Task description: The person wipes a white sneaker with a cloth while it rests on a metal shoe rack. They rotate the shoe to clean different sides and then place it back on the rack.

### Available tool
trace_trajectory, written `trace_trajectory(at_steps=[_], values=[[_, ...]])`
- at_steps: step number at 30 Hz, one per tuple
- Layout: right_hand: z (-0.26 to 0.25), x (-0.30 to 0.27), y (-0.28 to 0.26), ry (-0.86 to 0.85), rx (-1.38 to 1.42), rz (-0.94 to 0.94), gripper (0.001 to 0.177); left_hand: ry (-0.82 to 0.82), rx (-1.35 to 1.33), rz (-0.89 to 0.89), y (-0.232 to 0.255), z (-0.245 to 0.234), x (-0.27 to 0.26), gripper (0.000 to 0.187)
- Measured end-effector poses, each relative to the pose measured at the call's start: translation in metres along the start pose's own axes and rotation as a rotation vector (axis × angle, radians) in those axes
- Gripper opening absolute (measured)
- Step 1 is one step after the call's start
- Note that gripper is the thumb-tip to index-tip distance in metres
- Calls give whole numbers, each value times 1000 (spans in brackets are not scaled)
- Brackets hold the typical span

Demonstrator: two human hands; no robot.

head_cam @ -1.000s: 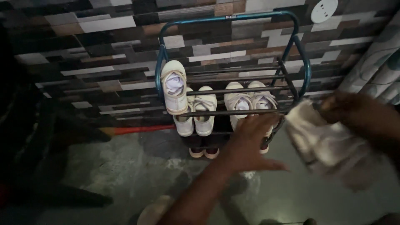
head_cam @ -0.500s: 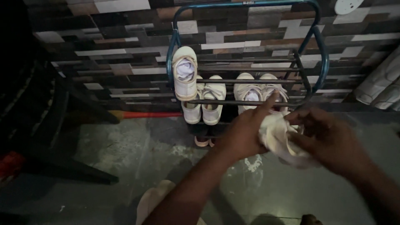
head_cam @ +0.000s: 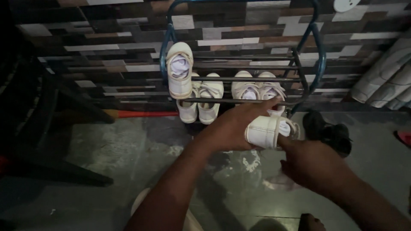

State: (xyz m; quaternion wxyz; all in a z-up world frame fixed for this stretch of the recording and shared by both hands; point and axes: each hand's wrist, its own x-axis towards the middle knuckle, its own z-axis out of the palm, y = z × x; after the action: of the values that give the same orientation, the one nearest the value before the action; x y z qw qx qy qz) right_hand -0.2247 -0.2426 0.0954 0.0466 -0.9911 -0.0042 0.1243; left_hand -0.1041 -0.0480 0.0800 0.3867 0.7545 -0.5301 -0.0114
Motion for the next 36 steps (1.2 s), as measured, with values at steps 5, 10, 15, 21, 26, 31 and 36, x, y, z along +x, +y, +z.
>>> trace_trajectory(at_steps=[5,10,15,21,26,31,36], values=[[1,-4,-3,-136,-114,111,86,43,-46,-8,4,3,-2,114],[1,-4,3,-33,-31,279,60,121,15,105,8,11,-3,104],[10,4,7,93,-39,338,45,151,70,139,10,21,-1,97],[17,14,8,133,4,302,54,156,94,146,7,27,-2,95],[-21,14,18,33,40,321,52,356,74,52,-2,24,-4,93],[-43,0,45,430,558,242,56,708,-48,-69,-26,32,-4,90],[-40,39,66,586,960,374,39,923,87,-169,-61,50,8,83]])
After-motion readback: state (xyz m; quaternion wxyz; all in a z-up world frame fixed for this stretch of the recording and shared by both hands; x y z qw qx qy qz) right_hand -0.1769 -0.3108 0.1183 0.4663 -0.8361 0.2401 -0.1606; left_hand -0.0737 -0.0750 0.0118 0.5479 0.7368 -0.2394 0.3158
